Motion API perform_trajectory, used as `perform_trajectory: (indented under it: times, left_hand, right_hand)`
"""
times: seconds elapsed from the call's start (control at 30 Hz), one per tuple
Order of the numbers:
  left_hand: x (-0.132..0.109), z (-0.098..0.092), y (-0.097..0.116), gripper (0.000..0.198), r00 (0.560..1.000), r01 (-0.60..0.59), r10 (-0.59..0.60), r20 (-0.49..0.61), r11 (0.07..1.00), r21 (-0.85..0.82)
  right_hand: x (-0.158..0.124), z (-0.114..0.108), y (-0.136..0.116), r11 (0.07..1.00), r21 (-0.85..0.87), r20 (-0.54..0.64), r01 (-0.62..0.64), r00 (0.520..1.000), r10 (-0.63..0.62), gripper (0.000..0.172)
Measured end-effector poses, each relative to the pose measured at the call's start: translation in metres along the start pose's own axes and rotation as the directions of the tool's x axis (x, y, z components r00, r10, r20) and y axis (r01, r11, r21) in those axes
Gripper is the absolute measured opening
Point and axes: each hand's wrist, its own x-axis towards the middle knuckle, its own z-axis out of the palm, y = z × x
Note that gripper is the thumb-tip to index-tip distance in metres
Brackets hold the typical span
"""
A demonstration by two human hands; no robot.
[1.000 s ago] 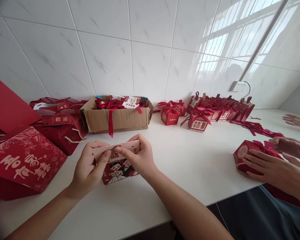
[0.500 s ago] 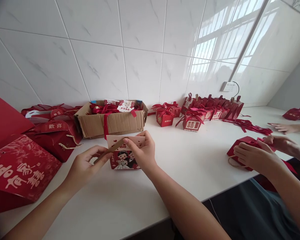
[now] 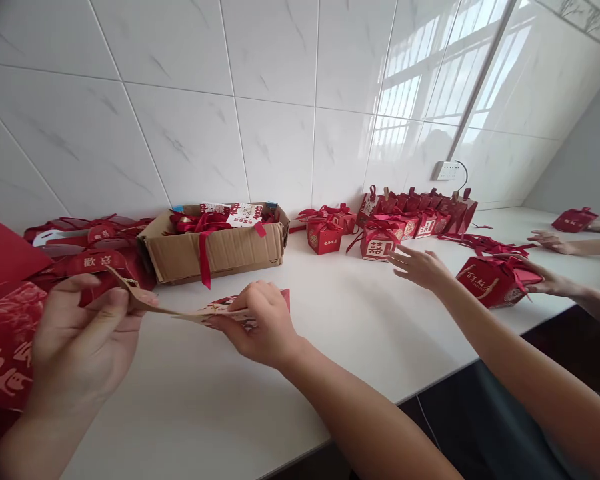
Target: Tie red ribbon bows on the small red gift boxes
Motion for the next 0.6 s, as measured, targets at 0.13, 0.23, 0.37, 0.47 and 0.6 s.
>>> perform_trajectory:
  times: [0.13, 0.23, 0.37, 0.47, 0.6]
  left_hand:
    - [-0.01, -0.002, -0.001, 0.021, 0.996, 0.009, -0.02, 0.085, 0.992, 0.127]
    - [-0.02, -0.006, -0.006, 0.015, 0.981, 0.068, -0.117, 0.155, 0.954, 0.293]
    - [-0.025, -0.006, -0.006, 0.02, 0.95, 0.038, -0.183, 0.253, 0.873, 0.487]
    - [-0.025, -0.002, -0.002, 0.023, 0.923, -0.062, -0.158, 0.351, 0.84, 0.539]
    - [-0.024, 0.0, -0.002, 0.017, 0.909, -0.144, -0.09, 0.407, 0.848, 0.51]
  right_hand:
    - [0.0, 0.002, -0.005, 0.984, -0.038, 0.024, 0.176, 0.984, -0.175, 0.019]
    - [0.0, 0.001, -0.006, 0.98, -0.042, 0.039, 0.196, 0.98, -0.195, 0.018]
    - [0.0, -0.002, -0.004, 0.986, -0.036, 0.045, 0.161, 0.986, -0.159, 0.018]
    - [-0.001, -0.003, -0.003, 0.987, -0.047, 0.046, 0.152, 0.988, -0.15, 0.02]
    - [-0.001, -0.004, -0.005, 0.988, -0.053, 0.045, 0.143, 0.989, -0.141, 0.02]
